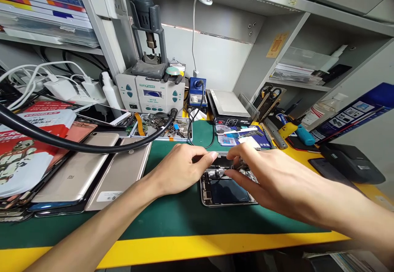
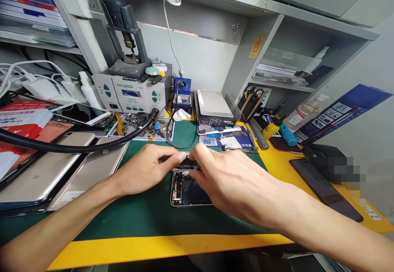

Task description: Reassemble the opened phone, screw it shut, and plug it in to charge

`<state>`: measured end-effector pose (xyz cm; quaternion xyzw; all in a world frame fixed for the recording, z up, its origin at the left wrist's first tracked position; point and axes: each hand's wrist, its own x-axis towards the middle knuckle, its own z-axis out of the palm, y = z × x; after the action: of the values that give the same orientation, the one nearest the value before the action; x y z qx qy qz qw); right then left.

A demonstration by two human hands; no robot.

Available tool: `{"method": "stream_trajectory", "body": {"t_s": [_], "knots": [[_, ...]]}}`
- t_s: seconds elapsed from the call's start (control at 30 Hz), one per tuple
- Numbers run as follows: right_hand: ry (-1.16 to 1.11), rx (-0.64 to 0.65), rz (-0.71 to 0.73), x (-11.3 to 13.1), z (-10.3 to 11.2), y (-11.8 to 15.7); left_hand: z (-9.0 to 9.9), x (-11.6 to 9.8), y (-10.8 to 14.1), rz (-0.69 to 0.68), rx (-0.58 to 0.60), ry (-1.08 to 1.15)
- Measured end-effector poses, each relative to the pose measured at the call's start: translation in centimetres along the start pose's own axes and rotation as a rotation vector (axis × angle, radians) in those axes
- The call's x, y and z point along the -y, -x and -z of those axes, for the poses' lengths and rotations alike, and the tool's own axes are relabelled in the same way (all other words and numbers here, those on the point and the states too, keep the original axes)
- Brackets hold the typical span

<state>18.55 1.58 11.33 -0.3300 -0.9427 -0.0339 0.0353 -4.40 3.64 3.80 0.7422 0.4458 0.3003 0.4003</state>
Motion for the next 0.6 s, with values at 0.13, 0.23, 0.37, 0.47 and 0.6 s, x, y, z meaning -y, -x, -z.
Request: {"method": "stream_trajectory", "body": {"t_s": [0.13,0.23,0.37,0.47,0.6], "knots": [[-0.014,0.035,-0.011,0.11,-0.01,0.01,0.04,-0.06,0.09,-0.003,0.004,0.013],[-0.044,0.042,-0.032,0.13,-0.02,-0.16,0.02,-0.08,0.10,0.001,-0.003,0.011],[-0.157,0.060,-0.049,0.11,0.07,-0.30,-0.02,-0.15,-0.03,-0.007,0.000,-0.008],[-0.163,0.054,-0.073,0.28,0.32,-0.23,-0.03,-0.24,-0.08,-0.017,-0.010,-0.069],[-0.141,0.089,-0.041,0.53,0.58,-0.07,-0.12,0.50,-0.08,-0.064,-0.042,-0.027]]}}
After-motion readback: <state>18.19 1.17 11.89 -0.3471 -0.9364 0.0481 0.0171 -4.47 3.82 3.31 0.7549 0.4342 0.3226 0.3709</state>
